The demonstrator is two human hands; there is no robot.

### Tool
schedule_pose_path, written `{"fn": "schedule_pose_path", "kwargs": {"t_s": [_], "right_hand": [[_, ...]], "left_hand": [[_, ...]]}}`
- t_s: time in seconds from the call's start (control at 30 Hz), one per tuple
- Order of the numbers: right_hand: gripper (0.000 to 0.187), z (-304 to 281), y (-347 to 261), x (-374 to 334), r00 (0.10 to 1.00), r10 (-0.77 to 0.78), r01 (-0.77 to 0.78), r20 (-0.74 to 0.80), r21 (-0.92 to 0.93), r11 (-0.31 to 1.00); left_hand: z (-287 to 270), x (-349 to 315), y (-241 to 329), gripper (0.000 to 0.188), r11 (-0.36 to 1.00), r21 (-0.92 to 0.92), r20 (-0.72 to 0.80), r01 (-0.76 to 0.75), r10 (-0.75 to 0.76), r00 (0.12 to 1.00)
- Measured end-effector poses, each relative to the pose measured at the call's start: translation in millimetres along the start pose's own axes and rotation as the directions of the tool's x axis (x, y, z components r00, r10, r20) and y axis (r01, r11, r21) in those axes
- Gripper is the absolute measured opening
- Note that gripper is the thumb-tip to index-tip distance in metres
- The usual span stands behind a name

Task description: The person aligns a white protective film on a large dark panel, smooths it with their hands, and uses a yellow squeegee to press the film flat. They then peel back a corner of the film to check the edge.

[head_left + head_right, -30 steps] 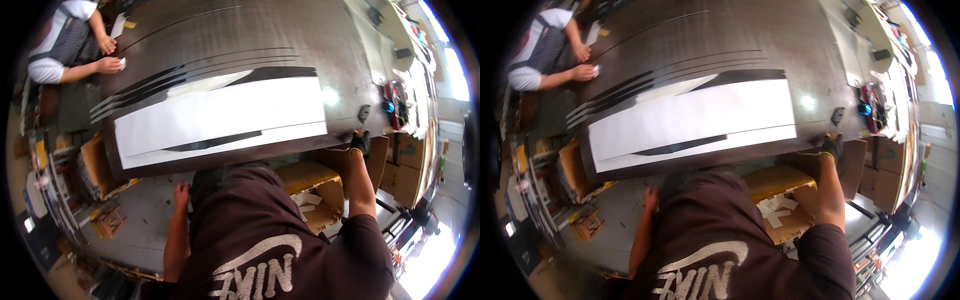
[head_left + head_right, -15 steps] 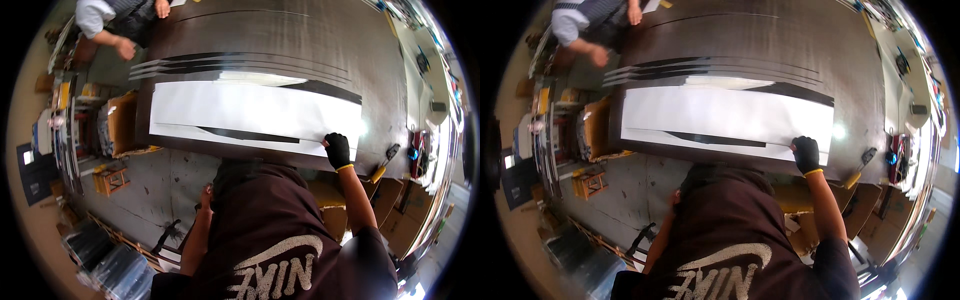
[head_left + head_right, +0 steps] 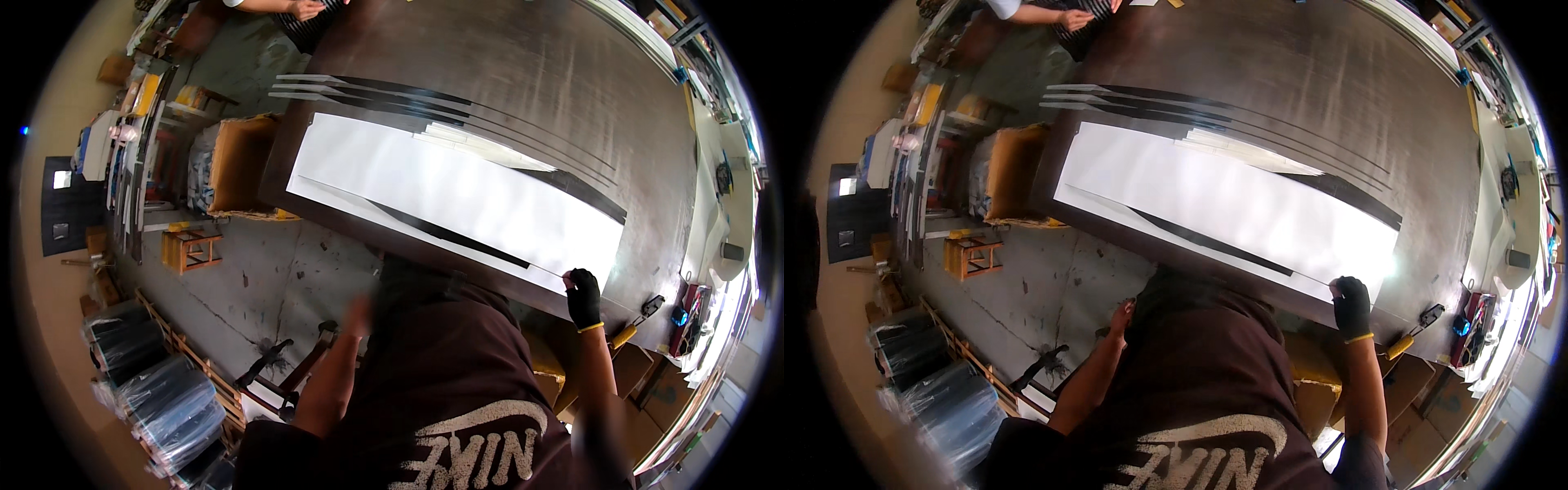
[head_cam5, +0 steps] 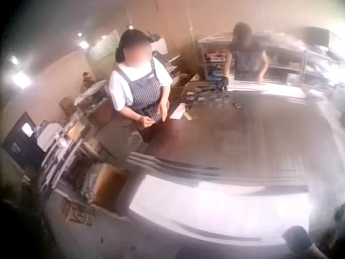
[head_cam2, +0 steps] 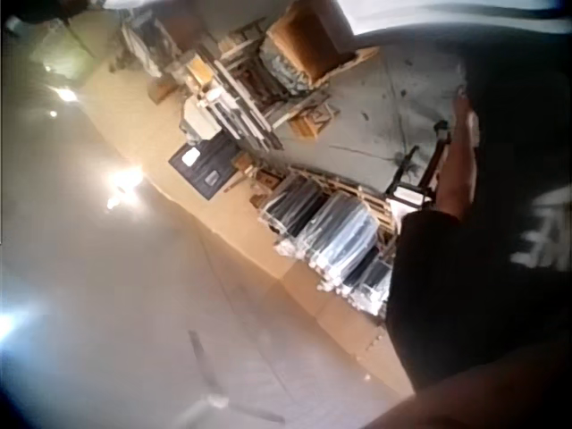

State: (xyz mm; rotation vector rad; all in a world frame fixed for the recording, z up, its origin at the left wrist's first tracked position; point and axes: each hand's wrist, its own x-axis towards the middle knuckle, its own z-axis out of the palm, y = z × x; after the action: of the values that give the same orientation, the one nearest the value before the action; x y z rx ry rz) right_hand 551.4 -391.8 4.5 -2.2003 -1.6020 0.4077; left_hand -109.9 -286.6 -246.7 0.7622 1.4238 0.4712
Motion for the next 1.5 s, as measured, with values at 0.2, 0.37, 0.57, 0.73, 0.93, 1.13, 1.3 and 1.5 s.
{"fn": "schedule_pose_path", "kwargs": {"t_s": [0.2, 0.37, 0.57, 0.73, 0.93, 1.13, 1.3, 1.5], "right_hand": [[0.015, -20, -7, -6, 0.998, 0.043, -0.030, -0.053, 0.228, 0.973], [0.016, -18, -15, -2, 0.996, 0.081, -0.068, -0.029, 0.323, 0.944], [0.016, 16, -1, 3, 0.993, -0.037, 0.050, -0.110, 0.116, 0.992], [0.003, 38, 11, 0, 0.997, -0.071, 0.066, -0.020, -0.166, 0.984], [0.009, 38, -1, -2, 0.995, -0.058, 0.045, -0.076, -0.155, 0.987], [0.034, 42, -56, 5, 0.979, 0.067, -0.080, -0.192, -0.059, 0.995], [0.027, 77, -134, 39, 0.965, 0.206, -0.156, -0.161, 0.277, 0.948], [0.024, 129, -236, 93, 0.980, 0.198, -0.167, -0.030, 0.423, 0.891]], "left_hand": [[21, -1, 58, 0.063, 0.916, 0.339, -0.066, 0.214, -0.203, 0.977], [14, -8, 59, 0.062, 0.954, 0.275, -0.056, 0.121, -0.109, 0.992], [15, -19, 60, 0.060, 0.956, 0.243, -0.087, 0.164, -0.147, 0.985], [5, -22, 82, 0.051, 0.908, 0.416, -0.097, 0.054, -0.014, 0.995], [47, -33, 184, 0.041, 0.506, 0.746, 0.047, -0.433, 0.609, 0.792], [97, -31, 312, 0.048, 0.301, 0.756, 0.221, -0.582, 0.718, 0.659], [125, 4, 367, 0.055, 0.060, 0.682, 0.545, -0.729, 0.624, 0.561], [148, 43, 380, 0.064, -0.016, 0.546, 0.717, -0.837, 0.526, 0.458]]}}
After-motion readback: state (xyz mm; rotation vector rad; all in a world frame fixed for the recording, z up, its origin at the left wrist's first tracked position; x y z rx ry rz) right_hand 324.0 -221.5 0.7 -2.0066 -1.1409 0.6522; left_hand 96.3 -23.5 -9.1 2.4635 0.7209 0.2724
